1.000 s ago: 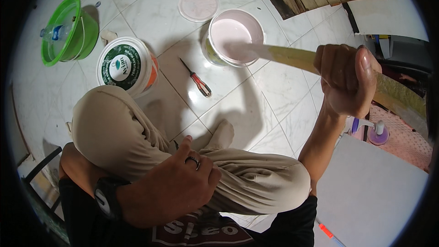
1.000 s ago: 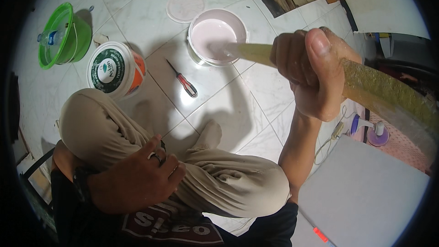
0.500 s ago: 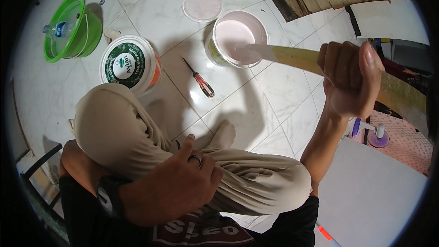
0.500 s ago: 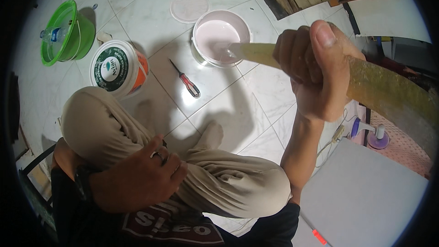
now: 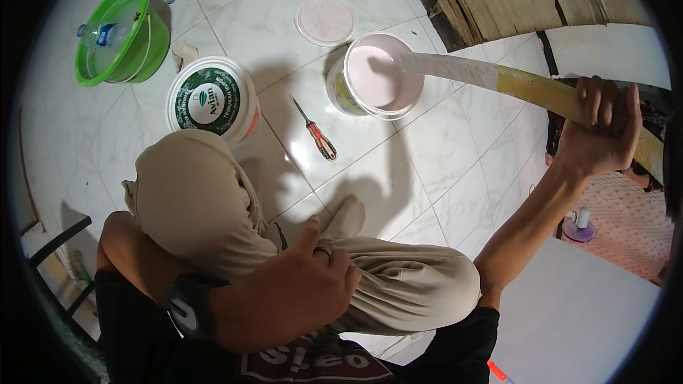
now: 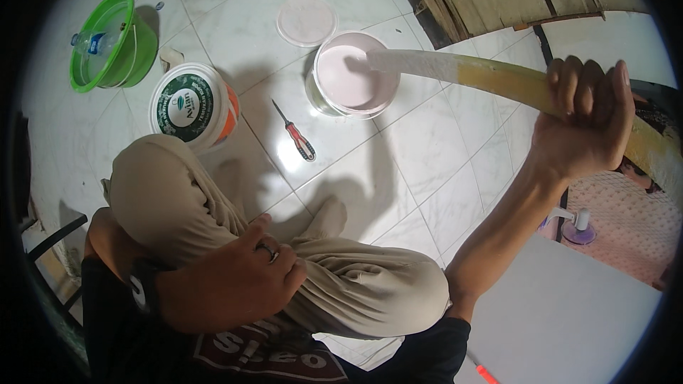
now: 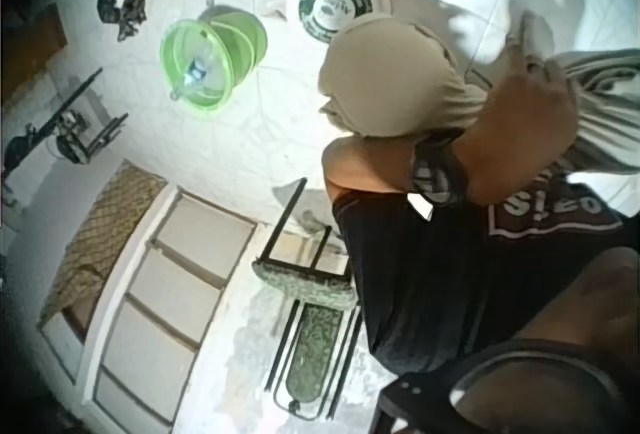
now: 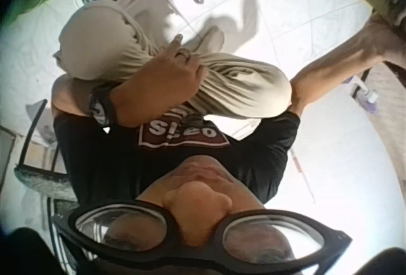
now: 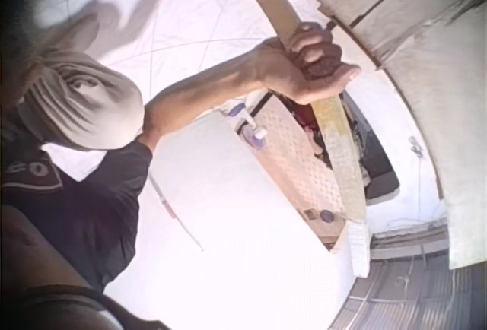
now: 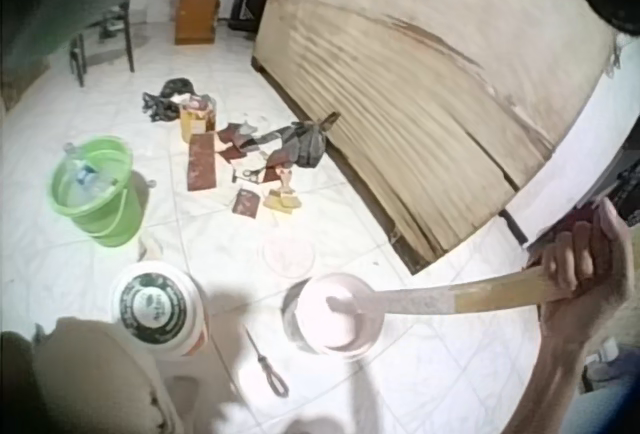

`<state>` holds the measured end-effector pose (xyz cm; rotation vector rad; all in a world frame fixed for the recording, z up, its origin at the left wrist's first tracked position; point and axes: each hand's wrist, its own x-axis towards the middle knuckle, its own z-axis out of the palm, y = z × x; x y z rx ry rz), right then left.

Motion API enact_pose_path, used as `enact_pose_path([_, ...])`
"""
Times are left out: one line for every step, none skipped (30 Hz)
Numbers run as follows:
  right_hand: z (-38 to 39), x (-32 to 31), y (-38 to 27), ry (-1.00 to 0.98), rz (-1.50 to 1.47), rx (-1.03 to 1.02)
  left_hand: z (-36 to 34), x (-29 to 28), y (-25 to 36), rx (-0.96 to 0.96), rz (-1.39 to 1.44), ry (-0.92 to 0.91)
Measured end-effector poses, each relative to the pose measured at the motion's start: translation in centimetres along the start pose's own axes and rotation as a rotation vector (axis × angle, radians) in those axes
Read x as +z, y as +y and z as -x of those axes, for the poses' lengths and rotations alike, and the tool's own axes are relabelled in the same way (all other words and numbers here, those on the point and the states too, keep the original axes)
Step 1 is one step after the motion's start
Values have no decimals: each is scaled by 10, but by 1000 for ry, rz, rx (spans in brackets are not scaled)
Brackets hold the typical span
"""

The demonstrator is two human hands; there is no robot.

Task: The person sits on the floor and uses a wooden stick to stir a pink liquid inside a white bucket. The person holds the bucket steady with one hand while stirring with the other, occasionally pausing to check the mixture.

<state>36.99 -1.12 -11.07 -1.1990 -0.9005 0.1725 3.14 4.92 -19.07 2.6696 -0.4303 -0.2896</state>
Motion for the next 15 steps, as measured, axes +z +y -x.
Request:
enact_pose_path([-3,-2,-3,22,1,-3,0,-1,0,-7,-7,-4])
enact_pose_path([-5,-8,-5,-19,-38,0,1,-2,0,-13,-14,-8])
enact_pose_path([-4,-4,-7,46,-6,-12,1,-2,0,-18,-2,5])
enact_pose_path([-3,1,-9,111,27,-24,2,0,0,-22,10,18])
enact_pose_path([-3,4,-10,176,60,-37,2,0,1,-26,22,31])
enact_pose_path([-2,3,-11,170,33,-52,2,0,1,-18,8,39])
enact_pose_path([3,3,-8,195,26,-43,2,0,1,-9,-5,46])
enact_pose_path([10,5,-3,220,19,-35,2,0,1,0,-19,54])
enact_pose_path([16,7,2,247,9,-31,2,0,2,3,-8,55])
enact_pose_path([23,2,17,123,-106,15,2,1,2,-2,-1,55])
enact_pose_path([26,-5,29,-44,-150,55,2,1,2,-6,6,56])
enact_pose_path([27,-3,30,56,-105,53,2,2,3,-13,-2,49])
enact_pose_path([27,0,28,156,-59,51,1,3,3,-19,-9,41])
enact_pose_path([23,-3,19,107,-57,48,0,4,4,-26,-17,33])
enact_pose_path([16,-11,5,62,-38,47,1,2,6,-17,-5,31])
